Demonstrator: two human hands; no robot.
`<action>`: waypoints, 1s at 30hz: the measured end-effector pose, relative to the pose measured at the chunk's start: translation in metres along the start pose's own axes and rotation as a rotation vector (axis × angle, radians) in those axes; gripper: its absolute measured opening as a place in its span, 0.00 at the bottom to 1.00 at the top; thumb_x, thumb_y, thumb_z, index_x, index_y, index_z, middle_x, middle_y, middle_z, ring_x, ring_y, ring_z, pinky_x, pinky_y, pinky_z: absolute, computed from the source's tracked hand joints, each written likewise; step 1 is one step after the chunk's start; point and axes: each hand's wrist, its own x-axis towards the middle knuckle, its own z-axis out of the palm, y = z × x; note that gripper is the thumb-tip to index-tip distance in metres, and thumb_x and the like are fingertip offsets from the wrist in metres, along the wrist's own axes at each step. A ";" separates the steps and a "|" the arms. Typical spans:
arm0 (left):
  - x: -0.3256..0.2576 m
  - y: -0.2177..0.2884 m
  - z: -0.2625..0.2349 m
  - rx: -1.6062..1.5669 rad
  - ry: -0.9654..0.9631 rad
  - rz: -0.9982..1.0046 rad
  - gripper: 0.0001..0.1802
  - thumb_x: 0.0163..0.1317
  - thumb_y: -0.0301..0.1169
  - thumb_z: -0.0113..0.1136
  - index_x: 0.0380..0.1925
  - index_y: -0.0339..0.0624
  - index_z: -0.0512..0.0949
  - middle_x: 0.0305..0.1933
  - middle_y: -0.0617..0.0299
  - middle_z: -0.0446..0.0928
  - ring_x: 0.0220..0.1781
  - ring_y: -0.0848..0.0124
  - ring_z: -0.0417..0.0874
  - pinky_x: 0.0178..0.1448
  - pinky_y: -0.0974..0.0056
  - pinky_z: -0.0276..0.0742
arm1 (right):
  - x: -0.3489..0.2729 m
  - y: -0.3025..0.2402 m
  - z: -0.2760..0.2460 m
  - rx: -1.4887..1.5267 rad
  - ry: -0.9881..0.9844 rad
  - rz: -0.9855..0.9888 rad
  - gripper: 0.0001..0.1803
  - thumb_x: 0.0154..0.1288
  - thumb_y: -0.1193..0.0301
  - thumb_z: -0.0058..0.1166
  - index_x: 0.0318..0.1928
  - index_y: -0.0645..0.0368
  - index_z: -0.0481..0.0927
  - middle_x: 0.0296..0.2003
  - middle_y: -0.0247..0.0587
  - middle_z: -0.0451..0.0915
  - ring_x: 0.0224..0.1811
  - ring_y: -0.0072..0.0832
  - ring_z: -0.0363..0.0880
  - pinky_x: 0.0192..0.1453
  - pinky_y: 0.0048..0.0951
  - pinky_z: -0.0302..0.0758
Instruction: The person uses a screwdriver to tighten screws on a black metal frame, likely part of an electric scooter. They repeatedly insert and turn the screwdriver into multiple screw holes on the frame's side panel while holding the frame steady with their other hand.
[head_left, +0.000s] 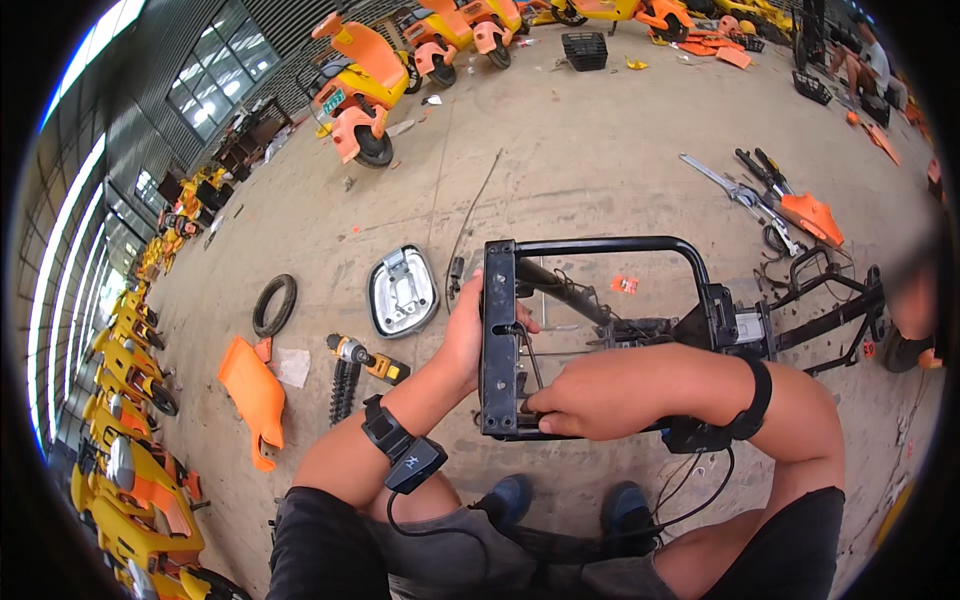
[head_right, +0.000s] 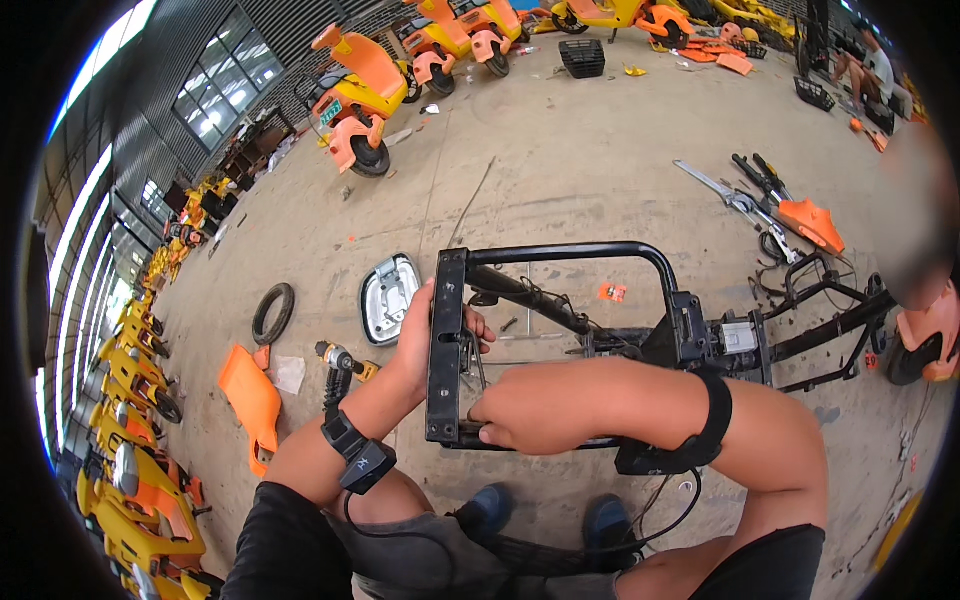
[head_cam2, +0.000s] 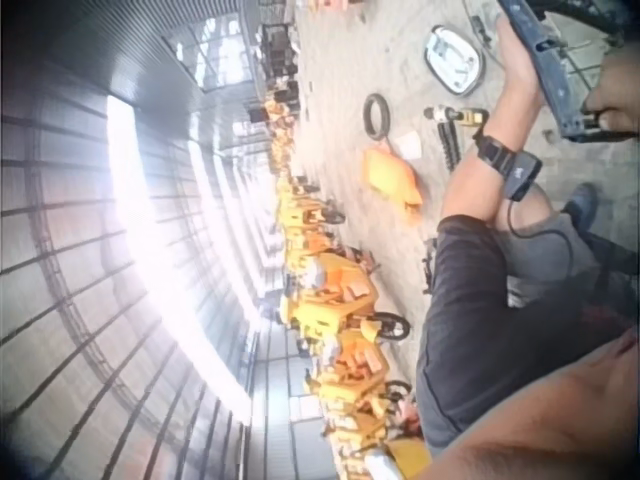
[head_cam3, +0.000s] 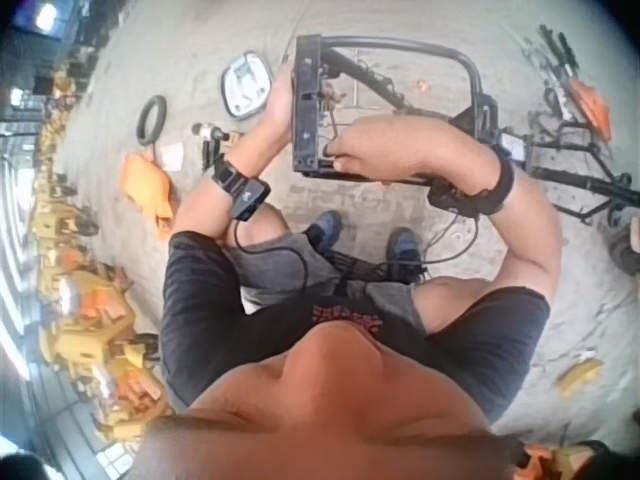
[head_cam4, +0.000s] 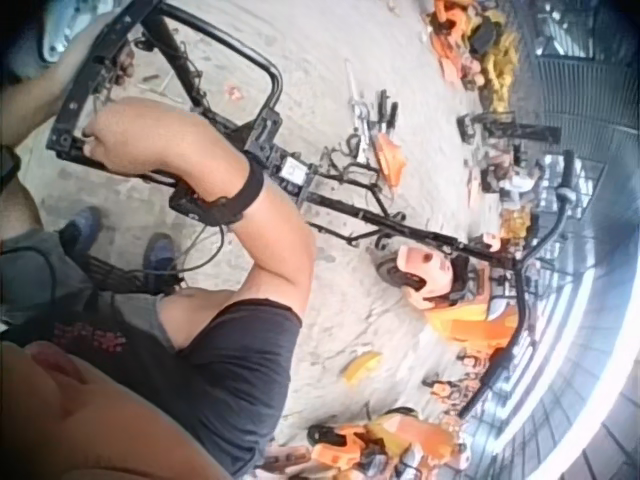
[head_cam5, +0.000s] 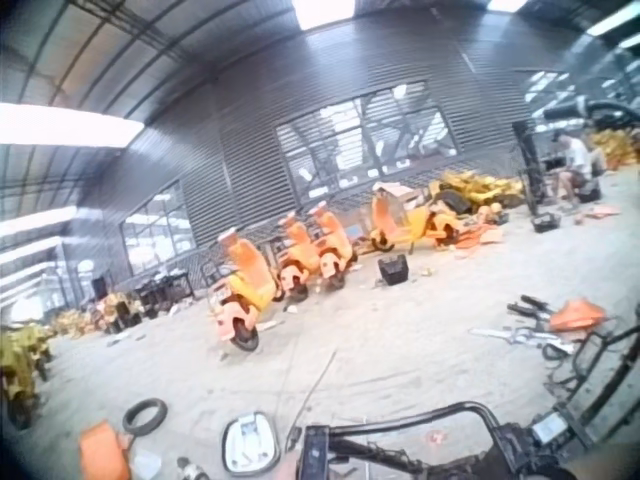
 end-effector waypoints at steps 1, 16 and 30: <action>0.001 -0.001 -0.001 -0.011 -0.006 -0.002 0.38 0.74 0.61 0.30 0.30 0.39 0.78 0.27 0.55 0.78 0.37 0.61 0.83 0.45 0.59 0.76 | 0.000 0.000 -0.001 0.011 -0.005 0.005 0.17 0.77 0.60 0.45 0.45 0.62 0.79 0.29 0.56 0.81 0.38 0.55 0.80 0.45 0.53 0.74; -0.007 0.005 0.006 0.025 0.062 -0.016 0.39 0.74 0.62 0.30 0.34 0.37 0.78 0.31 0.52 0.79 0.38 0.54 0.84 0.45 0.53 0.80 | -0.035 0.029 -0.040 0.024 0.303 0.109 0.20 0.74 0.57 0.48 0.39 0.60 0.85 0.29 0.47 0.84 0.34 0.40 0.83 0.40 0.39 0.77; -0.005 0.006 0.004 0.043 0.041 -0.063 0.39 0.72 0.63 0.28 0.33 0.38 0.75 0.32 0.51 0.79 0.41 0.55 0.83 0.47 0.52 0.78 | 0.012 0.037 -0.055 0.800 0.774 0.120 0.21 0.79 0.62 0.41 0.41 0.70 0.78 0.24 0.42 0.82 0.23 0.27 0.83 0.31 0.29 0.77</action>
